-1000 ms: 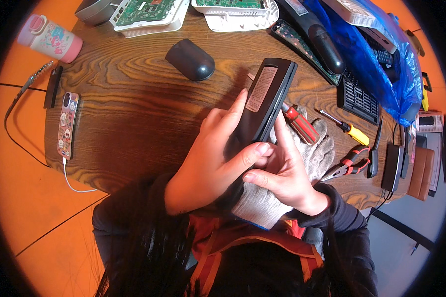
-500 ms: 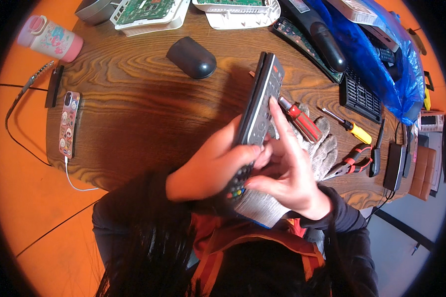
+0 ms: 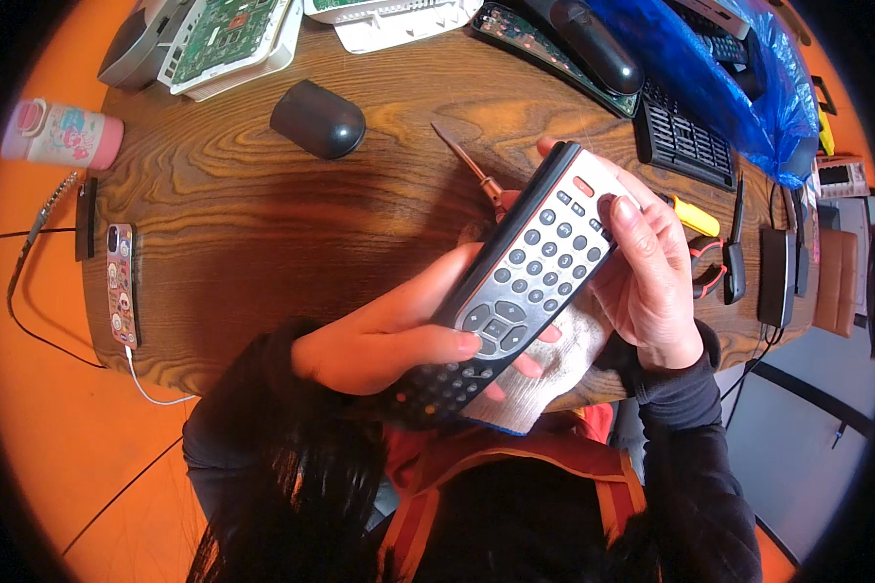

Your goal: The person disassembles a remote control using a screwdriver, removes the battery cover, and separates the casing to expose the circuit board. They then reassemble the remote and repeat the process with a second remote control.

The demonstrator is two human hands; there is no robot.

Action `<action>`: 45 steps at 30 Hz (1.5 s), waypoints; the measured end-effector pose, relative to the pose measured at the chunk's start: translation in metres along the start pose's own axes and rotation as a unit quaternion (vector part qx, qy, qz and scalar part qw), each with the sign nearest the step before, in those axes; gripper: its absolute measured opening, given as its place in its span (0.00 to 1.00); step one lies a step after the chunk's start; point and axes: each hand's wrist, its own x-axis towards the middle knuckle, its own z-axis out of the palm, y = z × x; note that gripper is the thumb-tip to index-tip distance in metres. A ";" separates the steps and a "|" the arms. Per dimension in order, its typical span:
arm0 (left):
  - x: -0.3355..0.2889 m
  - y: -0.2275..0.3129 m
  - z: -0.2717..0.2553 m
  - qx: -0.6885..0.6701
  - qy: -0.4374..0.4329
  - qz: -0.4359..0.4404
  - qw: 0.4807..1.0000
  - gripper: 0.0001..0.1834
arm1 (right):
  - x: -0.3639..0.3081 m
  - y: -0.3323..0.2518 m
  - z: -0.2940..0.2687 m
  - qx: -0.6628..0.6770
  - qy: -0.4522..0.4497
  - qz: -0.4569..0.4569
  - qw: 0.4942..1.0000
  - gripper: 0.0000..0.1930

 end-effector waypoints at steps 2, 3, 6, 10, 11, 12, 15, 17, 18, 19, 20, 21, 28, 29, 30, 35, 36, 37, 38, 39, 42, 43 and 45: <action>0.000 -0.001 -0.001 -0.004 0.004 0.003 1.000 0.31 | 0.000 0.001 0.001 -0.018 0.014 -0.012 1.000 0.20; -0.001 -0.001 -0.002 -0.007 0.011 0.003 1.000 0.30 | -0.001 0.001 0.001 -0.027 0.012 -0.010 1.000 0.19; -0.002 -0.003 -0.001 0.077 -0.005 0.034 0.996 0.28 | -0.002 0.001 0.001 -0.052 0.017 -0.004 0.998 0.19; 0.001 -0.004 0.000 0.155 0.019 0.014 0.988 0.22 | -0.005 0.003 0.003 -0.078 0.034 -0.009 0.996 0.20; 0.001 -0.004 0.000 0.158 0.016 0.016 0.987 0.21 | -0.005 0.004 0.003 -0.082 0.029 -0.020 0.996 0.20; 0.002 -0.004 0.000 0.165 0.015 0.011 0.986 0.20 | -0.005 0.005 0.003 -0.071 0.025 -0.028 0.997 0.17; 0.001 -0.005 -0.001 0.155 0.029 0.003 0.987 0.17 | -0.005 0.007 0.004 -0.093 0.031 -0.051 0.994 0.15; 0.000 -0.006 0.000 0.158 0.038 0.004 0.987 0.16 | -0.004 0.007 0.004 -0.077 0.026 -0.047 0.996 0.13; 0.000 -0.007 0.000 0.155 0.035 0.008 0.987 0.16 | -0.003 0.007 0.004 -0.068 0.030 -0.043 0.996 0.13; 0.000 -0.007 0.000 0.192 0.041 -0.002 0.981 0.16 | -0.004 0.007 0.004 -0.078 0.020 -0.029 0.996 0.14; 0.000 -0.008 0.000 0.226 0.039 -0.008 0.973 0.15 | -0.004 0.006 0.005 -0.087 0.016 -0.014 0.996 0.16; 0.000 -0.009 0.000 0.255 0.042 -0.020 0.966 0.15 | -0.004 0.006 0.006 -0.091 0.008 -0.006 0.996 0.18; -0.001 -0.007 -0.003 0.332 0.026 -0.050 0.942 0.20 | -0.004 0.004 0.004 -0.117 -0.006 -0.008 0.993 0.14; -0.001 -0.007 -0.003 0.330 0.027 -0.045 0.942 0.20 | -0.004 0.004 0.003 -0.115 -0.008 -0.006 0.993 0.14; -0.001 -0.007 -0.004 0.329 0.027 -0.040 0.943 0.19 | -0.004 0.005 0.001 -0.116 -0.007 -0.009 0.993 0.14; 0.001 -0.002 -0.008 0.385 0.031 -0.015 0.922 0.20 | -0.004 0.005 0.001 -0.136 -0.004 -0.027 0.990 0.16; 0.001 -0.002 -0.008 0.387 0.023 -0.013 0.922 0.20 | -0.004 0.004 0.002 -0.142 -0.013 -0.027 0.989 0.17; 0.001 0.000 -0.008 0.391 0.021 -0.019 0.920 0.20 | -0.003 0.003 0.004 -0.147 -0.016 -0.033 0.988 0.18; 0.000 -0.001 -0.006 0.327 0.025 -0.007 0.945 0.19 | -0.003 0.002 0.006 -0.140 -0.023 -0.032 0.989 0.26; -0.001 -0.002 -0.003 0.262 0.033 -0.002 0.964 0.17 | -0.005 0.002 0.009 -0.096 -0.022 0.001 0.995 0.37; -0.003 -0.002 0.000 0.152 0.025 0.019 0.988 0.15 | -0.005 0.004 0.016 -0.069 -0.041 0.002 0.997 0.43; -0.004 -0.002 0.000 0.131 0.015 0.024 0.991 0.16 | -0.003 0.006 0.017 -0.050 -0.060 -0.018 0.997 0.38; -0.003 -0.002 -0.002 0.132 -0.001 0.028 0.991 0.16 | -0.003 0.007 0.017 -0.019 -0.027 0.007 0.999 0.33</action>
